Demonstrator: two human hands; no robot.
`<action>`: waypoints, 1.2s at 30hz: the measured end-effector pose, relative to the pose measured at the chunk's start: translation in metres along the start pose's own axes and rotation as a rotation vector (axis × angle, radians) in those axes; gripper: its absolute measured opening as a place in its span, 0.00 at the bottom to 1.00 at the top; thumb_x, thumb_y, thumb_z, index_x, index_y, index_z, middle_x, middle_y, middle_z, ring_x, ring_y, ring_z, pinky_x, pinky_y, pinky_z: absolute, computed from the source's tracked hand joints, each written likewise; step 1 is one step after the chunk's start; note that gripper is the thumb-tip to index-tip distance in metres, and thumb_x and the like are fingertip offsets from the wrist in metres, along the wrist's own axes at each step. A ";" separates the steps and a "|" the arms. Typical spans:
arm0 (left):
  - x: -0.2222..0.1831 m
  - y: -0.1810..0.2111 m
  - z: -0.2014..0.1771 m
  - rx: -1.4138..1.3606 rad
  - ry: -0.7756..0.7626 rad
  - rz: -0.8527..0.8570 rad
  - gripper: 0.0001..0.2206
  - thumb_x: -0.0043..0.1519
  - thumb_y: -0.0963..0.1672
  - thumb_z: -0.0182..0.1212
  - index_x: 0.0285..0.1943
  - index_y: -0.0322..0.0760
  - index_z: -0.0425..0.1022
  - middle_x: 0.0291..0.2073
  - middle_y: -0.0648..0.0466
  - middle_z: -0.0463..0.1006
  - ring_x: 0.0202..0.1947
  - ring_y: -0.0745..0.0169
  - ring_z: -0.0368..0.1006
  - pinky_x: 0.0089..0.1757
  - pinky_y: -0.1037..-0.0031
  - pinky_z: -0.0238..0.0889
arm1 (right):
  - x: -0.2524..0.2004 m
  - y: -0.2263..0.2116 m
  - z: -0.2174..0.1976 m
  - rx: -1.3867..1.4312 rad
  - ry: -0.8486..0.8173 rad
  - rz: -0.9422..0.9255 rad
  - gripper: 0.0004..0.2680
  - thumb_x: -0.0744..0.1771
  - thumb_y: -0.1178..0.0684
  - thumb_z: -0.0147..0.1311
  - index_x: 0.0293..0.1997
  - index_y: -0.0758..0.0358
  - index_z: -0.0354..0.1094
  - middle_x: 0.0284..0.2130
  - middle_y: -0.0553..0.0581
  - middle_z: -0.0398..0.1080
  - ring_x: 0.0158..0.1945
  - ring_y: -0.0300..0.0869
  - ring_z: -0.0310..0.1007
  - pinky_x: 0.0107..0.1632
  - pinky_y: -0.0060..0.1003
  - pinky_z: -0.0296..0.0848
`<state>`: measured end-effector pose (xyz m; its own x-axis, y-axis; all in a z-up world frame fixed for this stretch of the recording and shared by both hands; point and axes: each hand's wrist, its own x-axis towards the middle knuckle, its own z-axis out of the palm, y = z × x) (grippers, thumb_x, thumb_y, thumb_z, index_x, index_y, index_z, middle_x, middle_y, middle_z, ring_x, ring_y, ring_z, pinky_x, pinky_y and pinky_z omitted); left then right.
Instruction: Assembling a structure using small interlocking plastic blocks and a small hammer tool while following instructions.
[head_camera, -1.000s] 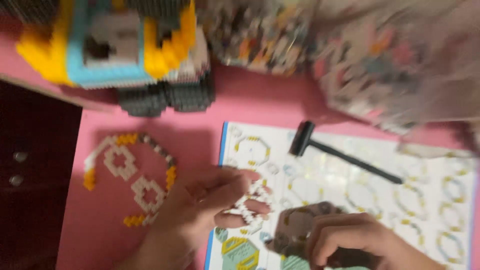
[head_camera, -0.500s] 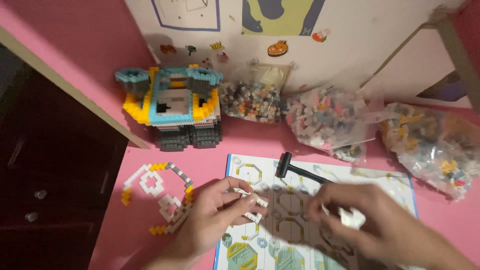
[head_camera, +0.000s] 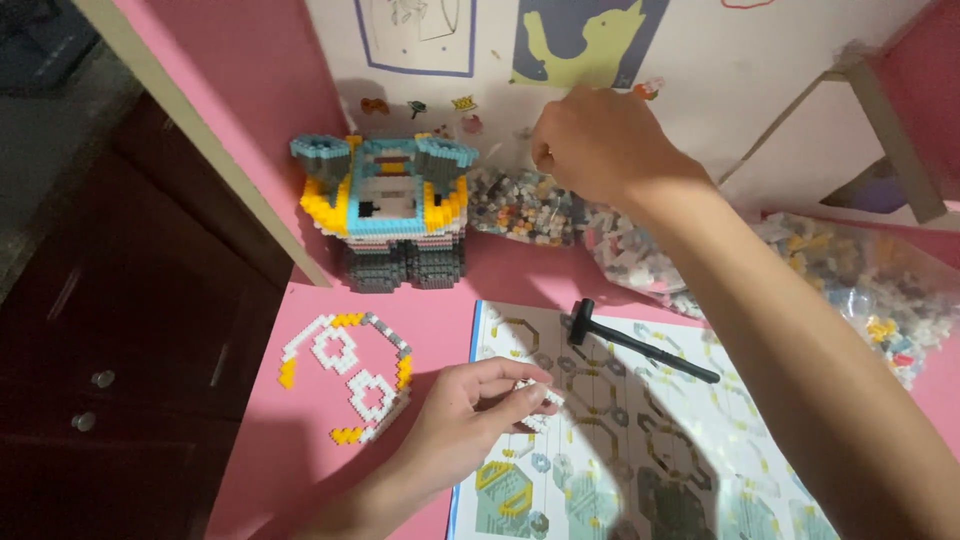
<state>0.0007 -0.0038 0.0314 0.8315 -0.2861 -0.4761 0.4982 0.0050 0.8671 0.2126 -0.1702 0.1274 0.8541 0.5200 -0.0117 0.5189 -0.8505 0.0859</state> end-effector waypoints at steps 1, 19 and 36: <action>0.000 -0.001 -0.001 0.001 -0.008 0.016 0.10 0.65 0.42 0.65 0.52 0.35 0.87 0.42 0.49 0.93 0.45 0.63 0.90 0.40 0.78 0.78 | 0.006 -0.003 -0.003 0.024 -0.062 0.061 0.07 0.63 0.63 0.53 0.25 0.54 0.67 0.19 0.50 0.62 0.27 0.47 0.61 0.31 0.47 0.65; -0.008 0.011 -0.002 0.043 -0.017 -0.013 0.12 0.66 0.44 0.64 0.54 0.38 0.87 0.41 0.50 0.93 0.45 0.67 0.89 0.45 0.77 0.78 | 0.043 0.001 0.041 -0.170 -0.093 0.090 0.10 0.59 0.54 0.64 0.18 0.51 0.63 0.16 0.47 0.59 0.27 0.46 0.59 0.27 0.41 0.60; -0.004 0.004 -0.001 0.012 -0.025 -0.006 0.10 0.66 0.43 0.64 0.53 0.37 0.87 0.43 0.50 0.92 0.46 0.64 0.90 0.42 0.77 0.77 | 0.044 0.002 0.056 -0.301 0.015 0.035 0.18 0.60 0.46 0.65 0.12 0.50 0.53 0.12 0.45 0.48 0.21 0.43 0.50 0.27 0.38 0.55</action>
<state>-0.0003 -0.0015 0.0370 0.8222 -0.3096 -0.4777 0.5001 -0.0079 0.8659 0.2528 -0.1535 0.0711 0.8693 0.4942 0.0114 0.4540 -0.8073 0.3771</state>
